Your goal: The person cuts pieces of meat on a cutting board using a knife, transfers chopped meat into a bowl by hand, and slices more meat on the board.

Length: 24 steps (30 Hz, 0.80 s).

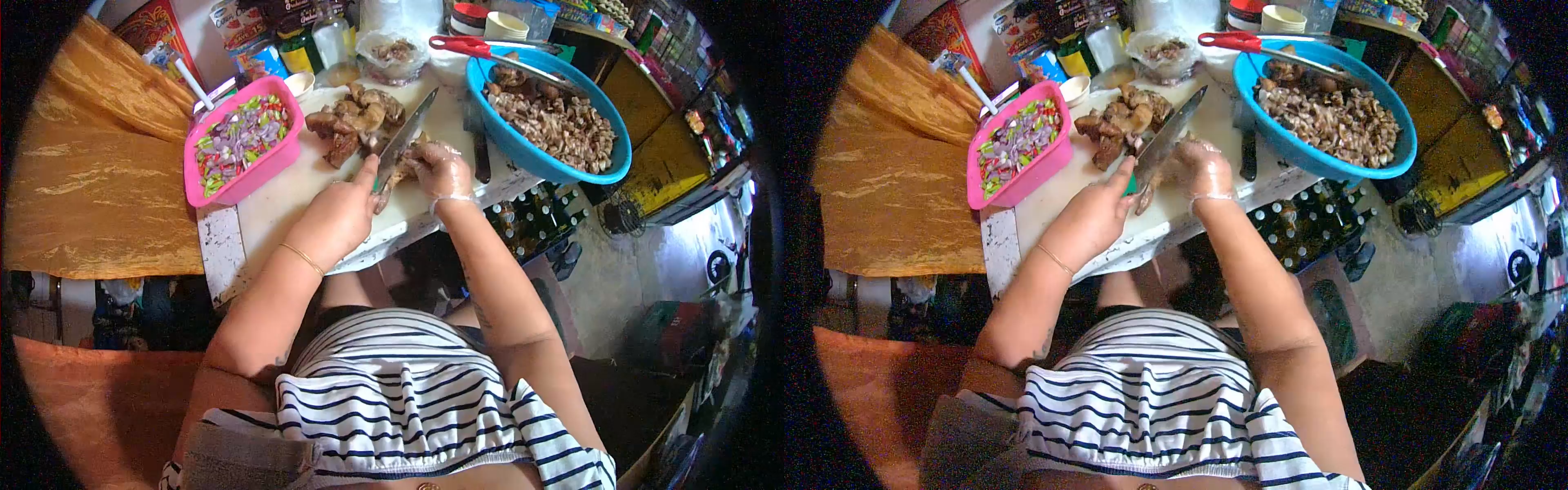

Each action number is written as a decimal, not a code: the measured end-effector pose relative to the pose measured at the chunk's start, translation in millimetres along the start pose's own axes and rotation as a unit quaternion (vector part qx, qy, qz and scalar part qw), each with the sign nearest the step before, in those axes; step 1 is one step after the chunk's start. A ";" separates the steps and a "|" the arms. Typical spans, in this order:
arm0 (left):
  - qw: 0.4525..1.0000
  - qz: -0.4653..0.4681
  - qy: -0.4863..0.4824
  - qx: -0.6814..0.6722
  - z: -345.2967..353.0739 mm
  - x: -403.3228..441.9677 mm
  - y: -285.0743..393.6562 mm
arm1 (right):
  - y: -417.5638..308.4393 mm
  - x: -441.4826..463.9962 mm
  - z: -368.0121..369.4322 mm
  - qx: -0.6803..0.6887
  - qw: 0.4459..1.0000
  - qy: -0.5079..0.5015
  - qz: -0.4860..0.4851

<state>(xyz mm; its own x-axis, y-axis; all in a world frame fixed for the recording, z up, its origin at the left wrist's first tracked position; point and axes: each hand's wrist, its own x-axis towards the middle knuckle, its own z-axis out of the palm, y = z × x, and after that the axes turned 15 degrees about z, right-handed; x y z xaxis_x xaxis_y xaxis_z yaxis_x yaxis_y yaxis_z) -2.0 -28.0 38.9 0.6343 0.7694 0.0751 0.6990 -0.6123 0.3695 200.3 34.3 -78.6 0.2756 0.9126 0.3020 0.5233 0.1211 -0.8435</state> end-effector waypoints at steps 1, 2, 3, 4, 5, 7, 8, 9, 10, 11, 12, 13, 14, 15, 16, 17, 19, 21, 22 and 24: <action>1.000 -0.006 -0.002 -0.017 0.4 -2.4 0.4 | 3.1 0.5 1.0 -0.013 1.000 0.007 -0.011; 0.999 -0.014 -0.005 -0.029 -3.2 -10.2 5.2 | 5.0 1.2 0.8 -0.026 0.999 0.014 -0.024; 0.999 -0.003 0.002 -0.036 -1.6 -22.6 5.6 | 5.5 2.0 0.2 -0.039 0.998 0.021 -0.038; 0.999 0.009 0.012 -0.042 -1.2 -37.5 5.0 | 5.2 3.9 0.0 -0.078 0.996 0.027 -0.044; 0.999 0.021 0.020 -0.046 -2.5 -50.0 3.9 | 2.3 3.5 -1.7 -0.066 0.997 0.024 -0.044; 0.998 -0.035 -0.027 -0.052 -17.2 -57.6 10.6 | -3.6 0.6 -5.3 -0.043 0.998 0.021 -0.040; 0.997 -0.058 -0.040 -0.045 -26.5 -57.5 19.0 | -3.6 0.8 -4.6 -0.041 0.998 0.022 -0.036; 0.995 -0.080 -0.051 -0.040 -30.1 -57.1 23.9 | -3.7 1.1 -3.9 -0.040 0.998 0.022 -0.033; 0.997 -0.073 -0.032 -0.024 -26.6 -54.5 23.4 | -3.9 1.3 -3.5 -0.040 0.999 0.021 -0.031; 0.998 -0.066 -0.012 -0.008 -21.7 -49.0 20.9 | -4.7 0.8 -3.4 -0.036 0.998 0.023 -0.040; 0.998 -0.058 0.009 0.009 -18.7 -43.3 19.1 | -5.6 -0.4 -3.9 -0.032 0.998 0.026 -0.049; 0.998 -0.054 0.006 -0.002 -17.8 -36.8 18.5 | -6.1 -0.1 -4.4 -0.027 0.997 0.030 -0.058; 0.999 -0.050 0.002 -0.013 -17.1 -29.9 18.0 | -5.9 1.6 -4.3 -0.028 0.998 0.028 -0.057; 0.999 -0.046 -0.005 -0.024 -15.6 -26.0 18.5 | -4.7 2.2 -4.1 -0.029 0.998 0.025 -0.054; 0.998 -0.058 -0.021 -0.030 -14.1 -24.9 19.6 | -2.7 1.4 -3.6 -0.029 0.998 0.022 -0.049; 0.996 -0.070 -0.037 -0.036 -13.2 -24.2 21.2 | -3.0 -0.1 -4.1 -0.034 0.998 0.022 -0.047; 0.994 -0.081 -0.054 -0.040 -14.5 -26.7 24.6 | -4.1 -1.1 -4.8 -0.042 0.998 0.022 -0.042; 0.995 -0.078 -0.053 -0.036 -20.7 -43.5 29.4 | -3.6 -0.9 -4.0 -0.038 0.998 0.023 -0.045; 0.994 -0.082 -0.060 -0.045 -23.6 -51.5 29.7 | -2.9 -0.1 -3.9 -0.036 0.998 0.024 -0.047; 0.991 -0.089 -0.073 -0.062 -28.1 -61.8 29.0 | -0.7 1.9 -4.1 -0.051 0.996 0.025 -0.068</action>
<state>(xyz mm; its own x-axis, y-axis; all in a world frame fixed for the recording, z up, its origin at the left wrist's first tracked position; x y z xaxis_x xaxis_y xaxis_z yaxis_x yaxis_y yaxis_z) -30.3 -88.3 71.0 0.5525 0.8229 -0.1324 0.7636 -0.4361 0.4761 203.7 34.3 -75.6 0.2350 0.8693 0.4348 0.6367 0.2003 -0.7447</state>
